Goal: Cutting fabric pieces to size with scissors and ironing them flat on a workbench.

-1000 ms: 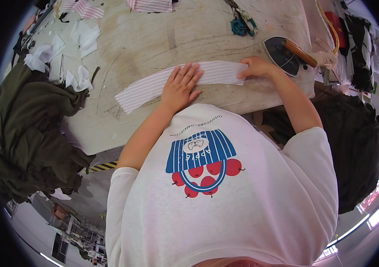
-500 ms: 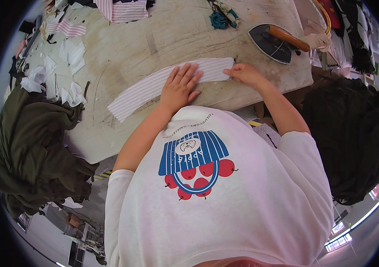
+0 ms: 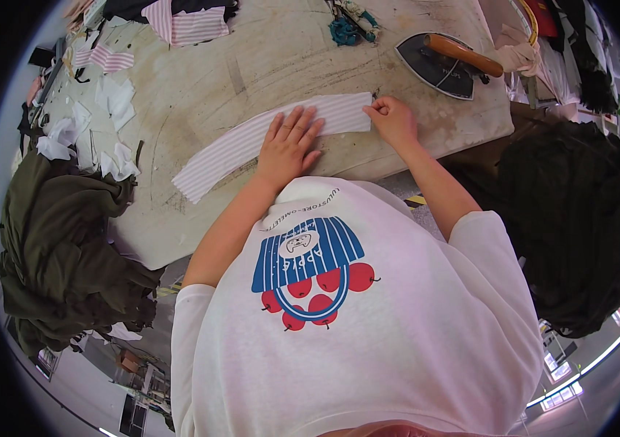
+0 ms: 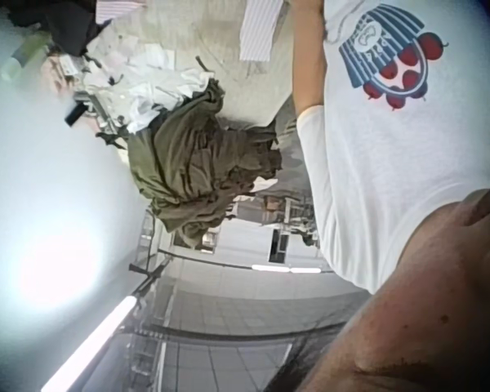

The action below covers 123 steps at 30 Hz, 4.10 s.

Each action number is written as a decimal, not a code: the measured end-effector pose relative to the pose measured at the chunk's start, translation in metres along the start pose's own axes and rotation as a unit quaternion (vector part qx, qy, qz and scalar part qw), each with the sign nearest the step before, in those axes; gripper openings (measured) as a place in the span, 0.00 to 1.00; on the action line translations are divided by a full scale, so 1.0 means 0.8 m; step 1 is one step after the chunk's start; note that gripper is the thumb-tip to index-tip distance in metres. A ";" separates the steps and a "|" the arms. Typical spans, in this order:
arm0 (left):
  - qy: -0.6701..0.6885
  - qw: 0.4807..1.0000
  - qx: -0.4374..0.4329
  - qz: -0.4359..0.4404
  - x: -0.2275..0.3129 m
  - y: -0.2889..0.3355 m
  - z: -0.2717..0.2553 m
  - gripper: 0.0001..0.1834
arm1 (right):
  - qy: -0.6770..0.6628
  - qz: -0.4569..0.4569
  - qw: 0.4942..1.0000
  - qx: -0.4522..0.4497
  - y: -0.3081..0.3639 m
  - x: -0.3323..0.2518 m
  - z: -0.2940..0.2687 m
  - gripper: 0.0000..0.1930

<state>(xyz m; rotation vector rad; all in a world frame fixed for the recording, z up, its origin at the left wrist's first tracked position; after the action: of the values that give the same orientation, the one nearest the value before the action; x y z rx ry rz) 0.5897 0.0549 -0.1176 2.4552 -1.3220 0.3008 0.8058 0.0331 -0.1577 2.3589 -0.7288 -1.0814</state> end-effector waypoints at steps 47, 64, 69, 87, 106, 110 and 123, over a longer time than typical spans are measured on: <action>0.017 0.928 0.127 -0.350 -0.157 0.388 0.068 0.32 | 0.415 -0.312 0.846 -0.120 0.121 -0.220 0.163 0.20; 0.051 0.916 0.189 -0.351 -0.152 0.470 0.102 0.33 | 0.409 -0.378 0.821 -0.123 0.183 -0.310 0.289 0.17; 0.060 0.908 0.209 -0.359 -0.148 0.477 0.096 0.29 | 0.469 -0.318 0.808 -0.160 0.183 -0.316 0.364 0.18; 0.071 0.780 0.341 -0.520 -0.223 0.675 0.121 0.18 | 0.489 -0.424 0.713 -0.271 0.252 -0.395 0.530 0.15; 0.068 0.753 0.422 -0.500 -0.220 0.699 0.135 0.19 | 0.523 -0.484 0.649 -0.268 0.285 -0.400 0.548 0.14; 0.077 0.755 0.419 -0.499 -0.223 0.704 0.142 0.19 | 0.562 -0.421 0.662 -0.263 0.263 -0.361 0.536 0.15; 0.064 0.768 0.404 -0.493 -0.220 0.640 0.123 0.16 | 0.461 -0.474 0.710 -0.243 0.238 -0.453 0.568 0.12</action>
<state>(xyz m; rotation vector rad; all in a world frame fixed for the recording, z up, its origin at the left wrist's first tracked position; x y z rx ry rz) 0.0671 -0.1107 -0.1701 3.2896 0.4220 0.8338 0.1958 0.0357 -0.1174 2.2761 1.1008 -0.1412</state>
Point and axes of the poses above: each hand's wrist, its own y-axis away from the middle knuckle, its own z-axis out of the palm, x = y × z, the point moved 10 cm from there along -y, towards the middle knuckle, and after that the axes turned 13 degrees about -x, right-handed, at the moved point
